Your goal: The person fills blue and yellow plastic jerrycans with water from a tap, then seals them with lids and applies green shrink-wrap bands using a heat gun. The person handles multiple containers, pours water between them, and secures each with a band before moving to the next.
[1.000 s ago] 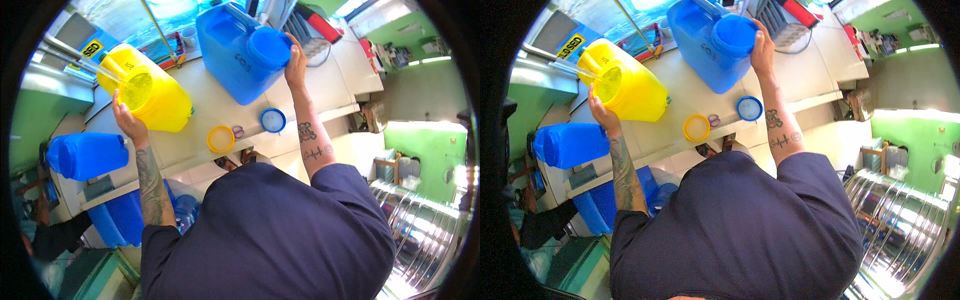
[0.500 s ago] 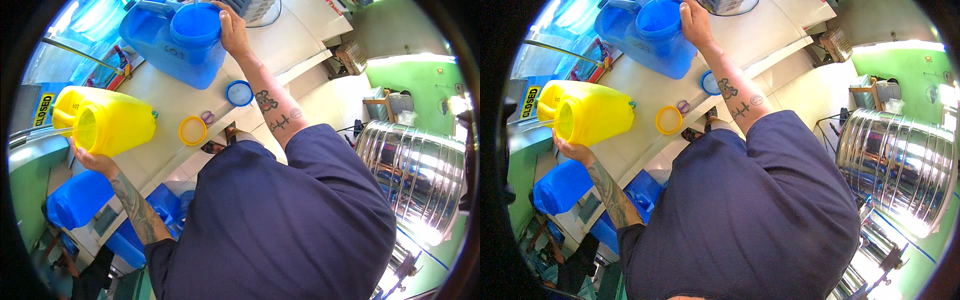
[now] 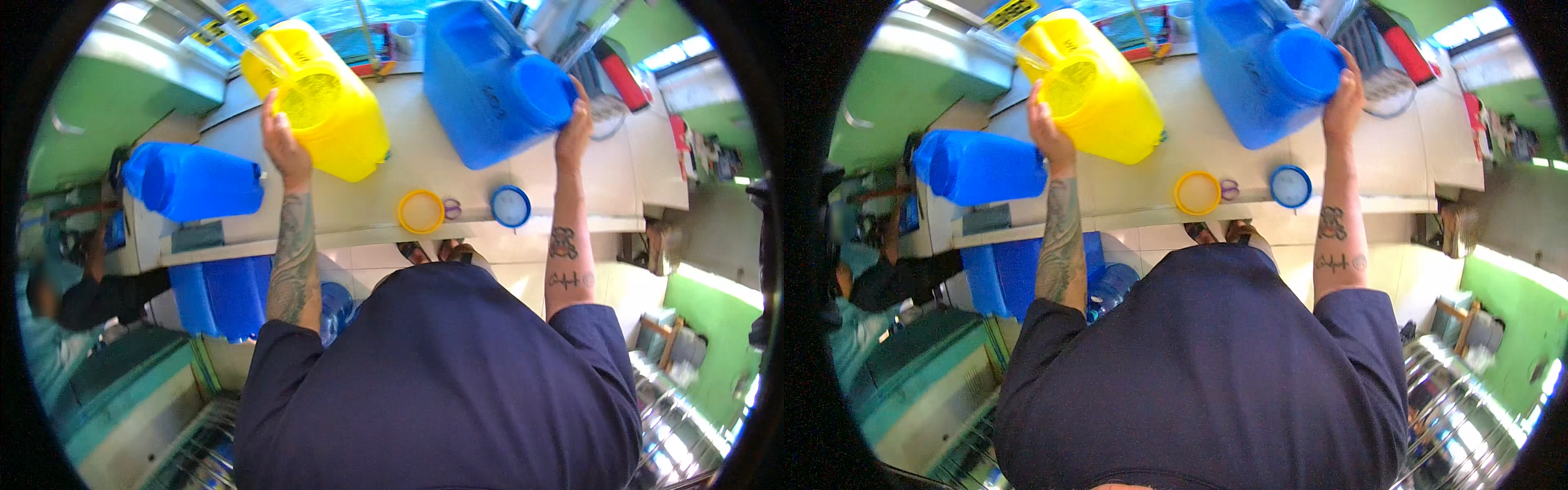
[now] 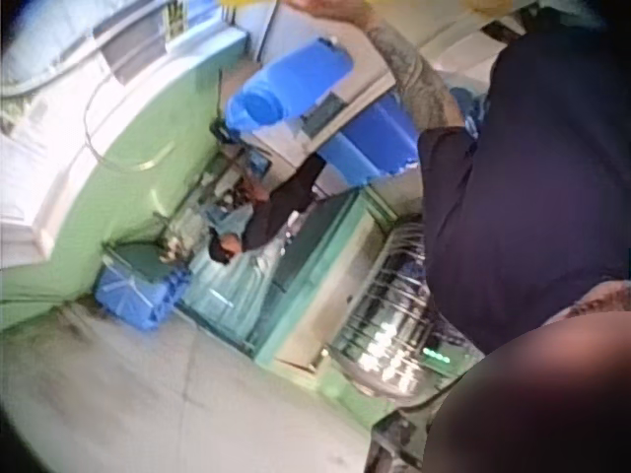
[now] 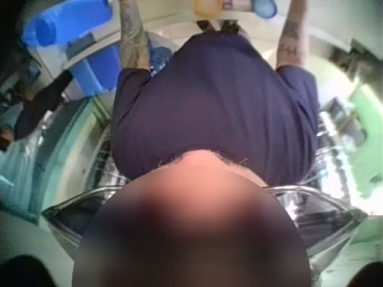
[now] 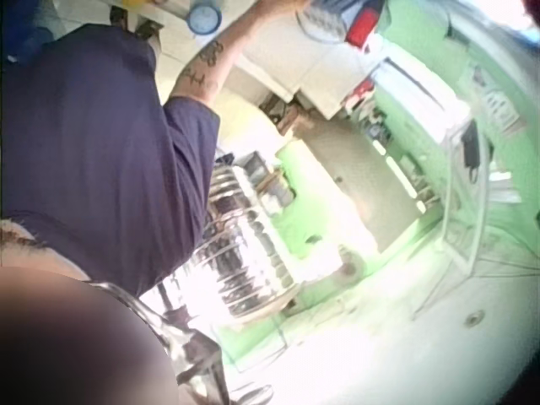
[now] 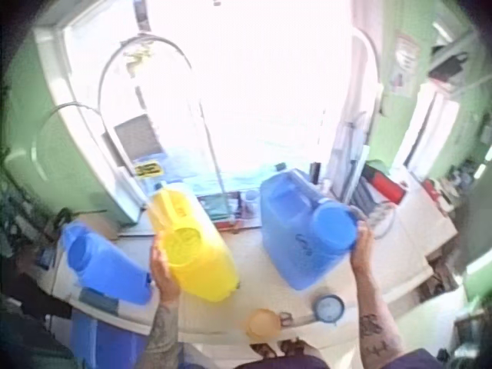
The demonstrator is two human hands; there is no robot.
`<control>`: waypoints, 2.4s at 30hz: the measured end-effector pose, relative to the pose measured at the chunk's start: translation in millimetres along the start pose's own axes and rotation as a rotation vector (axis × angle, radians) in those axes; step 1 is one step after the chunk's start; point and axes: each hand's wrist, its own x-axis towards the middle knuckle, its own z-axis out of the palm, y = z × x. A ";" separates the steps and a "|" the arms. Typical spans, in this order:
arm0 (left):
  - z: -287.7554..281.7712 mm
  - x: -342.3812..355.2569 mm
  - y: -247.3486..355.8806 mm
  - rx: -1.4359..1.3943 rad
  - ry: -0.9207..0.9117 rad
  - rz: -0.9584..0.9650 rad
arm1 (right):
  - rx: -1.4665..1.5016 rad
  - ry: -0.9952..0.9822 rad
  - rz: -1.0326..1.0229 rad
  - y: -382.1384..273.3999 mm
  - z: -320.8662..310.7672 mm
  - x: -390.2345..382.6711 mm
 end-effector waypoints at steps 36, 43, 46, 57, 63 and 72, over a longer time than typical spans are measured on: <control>0.7 1.4 -6.0 -0.090 0.011 -0.065 | -0.055 0.005 0.075 -7.8 0.5 -1.0; -0.2 1.4 -3.9 -0.051 0.003 -0.022 | -0.041 0.015 0.095 -6.8 1.7 -1.8; -0.2 1.3 -2.4 -0.049 0.001 -0.027 | -0.039 0.018 0.094 -5.7 1.4 -2.0; -0.8 1.3 -2.7 -0.028 0.014 0.000 | -0.022 -0.010 0.080 -4.0 -0.9 -2.5; 1.2 1.0 -5.9 -0.135 0.002 -0.067 | 0.005 0.015 0.041 -0.6 -0.1 -1.6; -0.2 1.2 -6.4 -0.165 -0.021 -0.095 | -0.032 0.025 0.075 -8.8 0.9 -2.7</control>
